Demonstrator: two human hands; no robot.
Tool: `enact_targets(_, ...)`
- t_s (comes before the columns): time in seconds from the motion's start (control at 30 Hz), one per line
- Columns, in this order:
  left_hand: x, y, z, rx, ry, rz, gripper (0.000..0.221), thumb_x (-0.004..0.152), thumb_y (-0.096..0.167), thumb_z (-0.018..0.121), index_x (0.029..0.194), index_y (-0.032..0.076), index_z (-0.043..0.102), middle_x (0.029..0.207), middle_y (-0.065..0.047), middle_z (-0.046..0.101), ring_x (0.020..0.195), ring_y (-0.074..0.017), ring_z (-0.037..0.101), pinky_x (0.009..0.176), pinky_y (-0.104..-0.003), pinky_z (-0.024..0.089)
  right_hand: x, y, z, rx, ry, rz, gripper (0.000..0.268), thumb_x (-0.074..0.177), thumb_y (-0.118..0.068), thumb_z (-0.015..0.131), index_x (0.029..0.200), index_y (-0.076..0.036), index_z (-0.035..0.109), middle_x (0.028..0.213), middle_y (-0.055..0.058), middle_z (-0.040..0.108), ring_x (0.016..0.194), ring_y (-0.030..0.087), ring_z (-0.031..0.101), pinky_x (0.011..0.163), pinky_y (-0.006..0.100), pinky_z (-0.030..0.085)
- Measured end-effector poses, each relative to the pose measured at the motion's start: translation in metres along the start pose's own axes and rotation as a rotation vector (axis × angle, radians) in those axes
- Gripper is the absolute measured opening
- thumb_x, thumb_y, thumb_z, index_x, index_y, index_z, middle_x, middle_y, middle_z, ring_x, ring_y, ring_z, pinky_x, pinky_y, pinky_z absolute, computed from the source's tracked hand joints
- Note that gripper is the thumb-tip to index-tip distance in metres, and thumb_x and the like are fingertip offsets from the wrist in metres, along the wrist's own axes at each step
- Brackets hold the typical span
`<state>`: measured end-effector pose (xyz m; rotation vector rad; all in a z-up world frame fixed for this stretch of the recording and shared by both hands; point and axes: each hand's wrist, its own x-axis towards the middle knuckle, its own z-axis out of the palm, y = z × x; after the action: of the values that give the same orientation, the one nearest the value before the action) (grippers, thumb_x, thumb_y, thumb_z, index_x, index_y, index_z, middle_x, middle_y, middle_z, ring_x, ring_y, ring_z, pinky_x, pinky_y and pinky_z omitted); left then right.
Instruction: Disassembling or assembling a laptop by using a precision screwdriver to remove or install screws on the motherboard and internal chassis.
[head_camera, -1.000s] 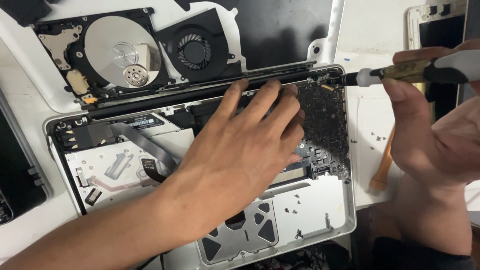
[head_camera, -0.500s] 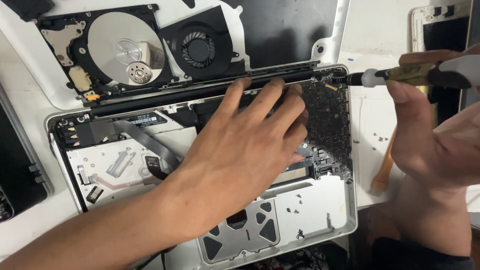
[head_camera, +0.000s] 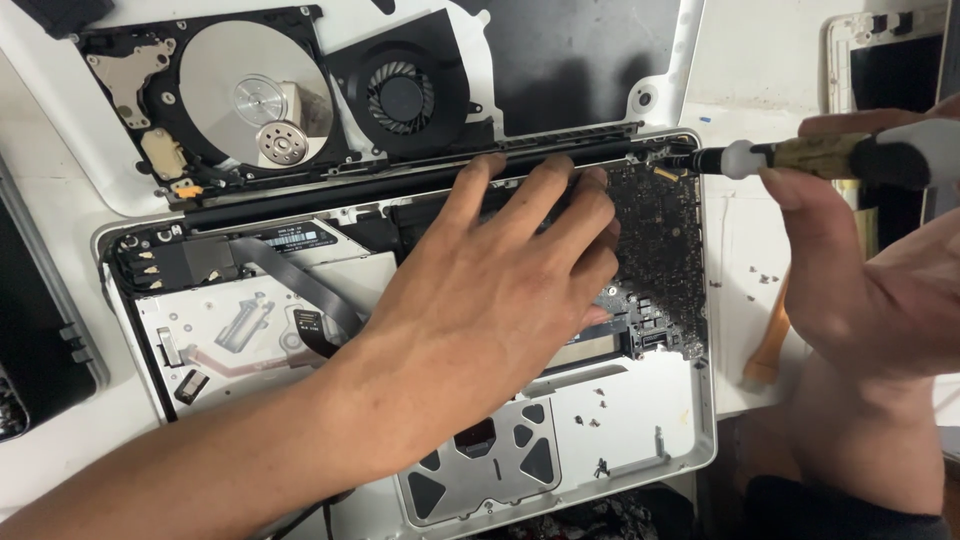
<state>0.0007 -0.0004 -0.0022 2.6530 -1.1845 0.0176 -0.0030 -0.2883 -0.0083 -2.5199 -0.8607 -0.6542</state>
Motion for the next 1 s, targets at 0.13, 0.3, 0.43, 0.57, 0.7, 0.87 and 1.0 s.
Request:
enact_targets(0.13, 0.0, 0.0, 0.0, -0.02, 0.0, -0.002, 0.038, 0.096, 0.047, 0.057, 0.115, 0.016, 0.07, 0.14, -0.011, 0.056, 0.135, -0.0307, 0.049, 0.105, -0.056, 0.042, -0.003, -0.007, -0.003, -0.021, -0.06, 0.11, 0.026, 0.121, 0.014, 0.084, 0.12, 0.029, 0.063, 0.12, 0.038, 0.066, 0.117, 0.05, 0.065, 0.123, 0.052, 0.044)
enact_targets(0.3, 0.0, 0.0, 0.002, 0.013, 0.021, -0.002, 0.038, 0.094, 0.05, 0.059, 0.114, 0.019, 0.071, 0.138, -0.009, 0.056, 0.132, -0.0291, 0.05, 0.103, -0.055, 0.044, 0.017, -0.021, -0.002, 0.105, -0.053, 0.157, 0.023, 0.118, 0.009, 0.073, 0.115, 0.028, 0.061, 0.12, 0.04, 0.066, 0.113, 0.052, 0.064, 0.11, 0.054, 0.046)
enact_targets(0.43, 0.0, 0.0, 0.002, 0.019, 0.028, -0.005, 0.041, 0.091, 0.051, 0.062, 0.115, 0.019, 0.07, 0.138, -0.009, 0.056, 0.132, -0.0283, 0.05, 0.103, -0.054, 0.044, 0.016, -0.019, -0.005, 0.018, -0.089, 0.102, 0.018, 0.123, 0.012, 0.072, 0.117, 0.029, 0.067, 0.121, 0.039, 0.065, 0.115, 0.052, 0.062, 0.114, 0.053, 0.045)
enact_targets(0.57, 0.0, 0.001, 0.002, 0.014, 0.042, -0.007, 0.039, 0.091, 0.05, 0.063, 0.114, 0.02, 0.071, 0.137, -0.008, 0.057, 0.131, -0.0286, 0.05, 0.103, -0.054, 0.044, 0.014, -0.018, -0.003, 0.069, -0.062, 0.115, 0.017, 0.12, 0.019, 0.072, 0.111, 0.028, 0.06, 0.117, 0.041, 0.065, 0.113, 0.053, 0.062, 0.118, 0.053, 0.041)
enact_targets(0.7, -0.001, 0.0, 0.002, 0.023, 0.037, -0.005, 0.039, 0.093, 0.051, 0.06, 0.115, 0.019, 0.07, 0.139, -0.009, 0.057, 0.132, -0.0285, 0.051, 0.104, -0.054, 0.043, 0.01, -0.017, -0.002, 0.054, -0.049, 0.127, 0.015, 0.121, 0.021, 0.073, 0.114, 0.031, 0.063, 0.119, 0.041, 0.064, 0.113, 0.053, 0.062, 0.116, 0.053, 0.044)
enact_targets(0.87, -0.001, 0.0, 0.003, 0.037, 0.061, -0.011, 0.038, 0.092, 0.052, 0.063, 0.113, 0.021, 0.071, 0.137, -0.006, 0.057, 0.13, -0.0273, 0.051, 0.103, -0.052, 0.044, 0.013, -0.014, -0.003, 0.033, -0.053, 0.057, 0.016, 0.123, 0.018, 0.069, 0.115, 0.03, 0.063, 0.118, 0.04, 0.065, 0.112, 0.053, 0.065, 0.117, 0.054, 0.045)
enact_targets(1.0, -0.001, 0.001, 0.004, 0.051, 0.07, -0.011, 0.041, 0.091, 0.053, 0.063, 0.114, 0.021, 0.071, 0.137, -0.006, 0.057, 0.13, -0.0269, 0.051, 0.103, -0.052, 0.044, 0.019, -0.022, -0.003, 0.074, -0.071, 0.109, 0.018, 0.12, 0.013, 0.068, 0.119, 0.03, 0.061, 0.123, 0.04, 0.064, 0.118, 0.053, 0.062, 0.119, 0.056, 0.045)
